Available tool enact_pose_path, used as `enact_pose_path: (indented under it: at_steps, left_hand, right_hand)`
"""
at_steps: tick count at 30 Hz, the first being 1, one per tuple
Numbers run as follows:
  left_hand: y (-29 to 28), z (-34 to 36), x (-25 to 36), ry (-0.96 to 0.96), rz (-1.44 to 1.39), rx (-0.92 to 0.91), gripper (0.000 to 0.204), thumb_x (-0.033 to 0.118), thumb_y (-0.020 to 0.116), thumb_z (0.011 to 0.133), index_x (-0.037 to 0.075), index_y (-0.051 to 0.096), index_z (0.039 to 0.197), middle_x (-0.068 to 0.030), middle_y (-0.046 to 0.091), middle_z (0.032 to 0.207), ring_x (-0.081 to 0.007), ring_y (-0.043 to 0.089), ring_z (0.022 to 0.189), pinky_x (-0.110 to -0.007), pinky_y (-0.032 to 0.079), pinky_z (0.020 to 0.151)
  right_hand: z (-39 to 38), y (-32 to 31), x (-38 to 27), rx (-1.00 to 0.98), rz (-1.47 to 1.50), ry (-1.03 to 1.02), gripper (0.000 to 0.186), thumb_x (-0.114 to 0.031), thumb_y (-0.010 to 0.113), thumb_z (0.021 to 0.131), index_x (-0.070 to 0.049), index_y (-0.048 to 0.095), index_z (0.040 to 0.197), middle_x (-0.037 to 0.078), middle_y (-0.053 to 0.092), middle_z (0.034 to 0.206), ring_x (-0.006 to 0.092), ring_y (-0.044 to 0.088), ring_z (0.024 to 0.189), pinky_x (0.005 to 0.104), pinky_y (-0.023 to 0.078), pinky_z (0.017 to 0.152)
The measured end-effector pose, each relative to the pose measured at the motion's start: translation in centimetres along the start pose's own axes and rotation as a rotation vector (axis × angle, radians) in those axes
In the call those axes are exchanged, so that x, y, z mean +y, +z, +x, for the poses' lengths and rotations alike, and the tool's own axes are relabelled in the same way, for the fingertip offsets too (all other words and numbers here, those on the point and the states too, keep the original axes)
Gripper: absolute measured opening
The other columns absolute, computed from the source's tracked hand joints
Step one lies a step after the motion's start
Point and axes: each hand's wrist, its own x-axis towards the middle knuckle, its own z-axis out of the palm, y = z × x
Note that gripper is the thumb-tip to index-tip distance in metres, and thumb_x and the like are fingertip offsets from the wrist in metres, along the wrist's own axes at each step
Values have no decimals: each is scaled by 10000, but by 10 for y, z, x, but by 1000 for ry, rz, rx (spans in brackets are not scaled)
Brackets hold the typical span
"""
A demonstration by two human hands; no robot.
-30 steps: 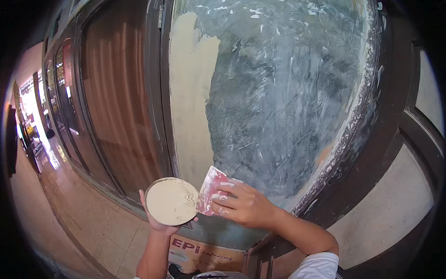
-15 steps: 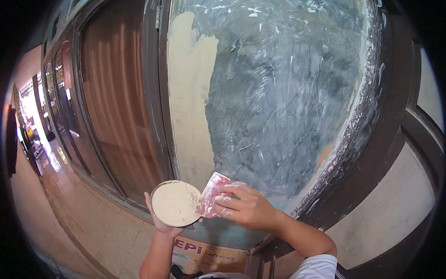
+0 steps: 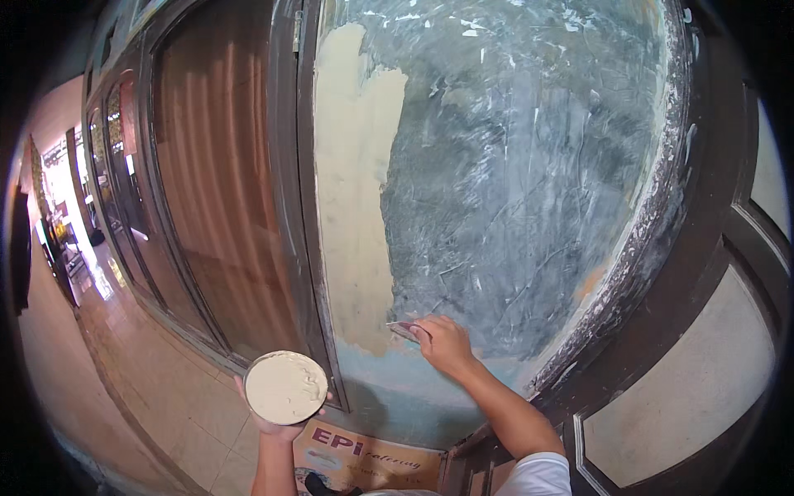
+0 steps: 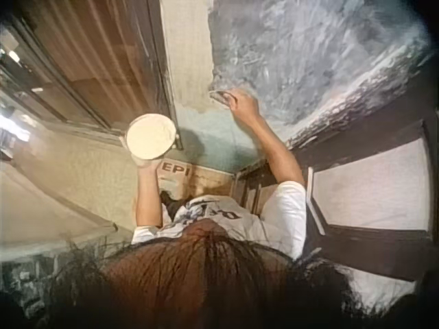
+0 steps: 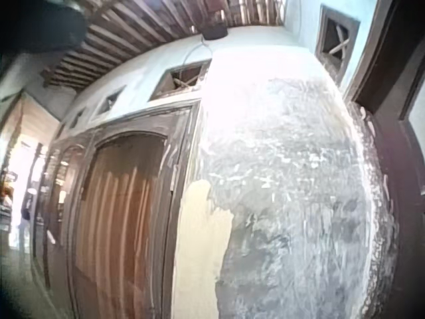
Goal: The person applies wall putty to a surface with a putty knife, using the knife to scoop the putty from its container and spread it onto the wall.
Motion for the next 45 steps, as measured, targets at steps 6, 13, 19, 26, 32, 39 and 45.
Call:
enact_pose_path:
  at_steps: [6, 13, 19, 26, 32, 39, 45]
  left_hand:
    - [-1, -11, 10, 33, 42, 33, 1181, 994, 426, 782, 118, 403, 1574, -358, 482, 1477, -708, 539, 1161, -767, 566, 841]
    - [-4, -11, 10, 55, -12, 27, 1203, 1006, 372, 784, 110, 379, 1587, -383, 484, 1465, -726, 529, 1167, -792, 556, 852]
    - [-18, -17, 14, 37, -37, -17, 1188, 998, 423, 779, 139, 375, 1598, -368, 448, 1510, -724, 492, 1217, -807, 529, 878]
    - [-14, -16, 13, 42, -41, -5, 1193, 1004, 414, 775, 140, 373, 1597, -364, 448, 1512, -738, 492, 1201, -819, 520, 876]
    - [-12, -14, 8, 40, -13, -22, 1170, 994, 397, 793, 138, 378, 1591, -375, 446, 1502, -739, 497, 1187, -818, 535, 855]
    - [-13, -20, 7, 36, -26, 6, 1191, 1008, 383, 779, 135, 379, 1590, -374, 480, 1474, -730, 509, 1185, -804, 540, 861]
    - [-3, -17, 3, 64, 111, 120, 1098, 968, 386, 833, 147, 437, 1560, -308, 544, 1445, -707, 568, 1091, -749, 591, 740]
  right_hand:
    - [2, 22, 8, -46, -46, 83, 178, -244, 677, 973, -111, 781, 1030, 85, 754, 988, 340, 711, 935, 472, 560, 773]
    - [1, 23, 4, -43, -49, 22, 186, -248, 668, 982, -99, 769, 1028, 93, 738, 962, 351, 701, 915, 466, 553, 738]
    - [22, 7, -18, -49, 44, 124, 168, -217, 682, 967, -90, 784, 1010, 125, 749, 948, 360, 710, 891, 454, 560, 772]
    - [26, 7, -7, 27, -27, 41, 146, -216, 682, 962, -124, 787, 1007, 101, 757, 1010, 345, 710, 956, 461, 568, 790]
    - [-9, 26, 1, -175, -146, 23, 176, -256, 696, 960, -109, 787, 992, 103, 746, 932, 347, 701, 906, 461, 554, 752]
    - [19, 6, -16, 69, 35, 21, 138, -189, 693, 953, -107, 792, 1003, 113, 714, 869, 338, 694, 870, 439, 551, 728]
    - [0, 35, 4, -82, -167, -31, 123, -184, 702, 943, -99, 782, 981, 101, 703, 856, 341, 686, 815, 436, 546, 711]
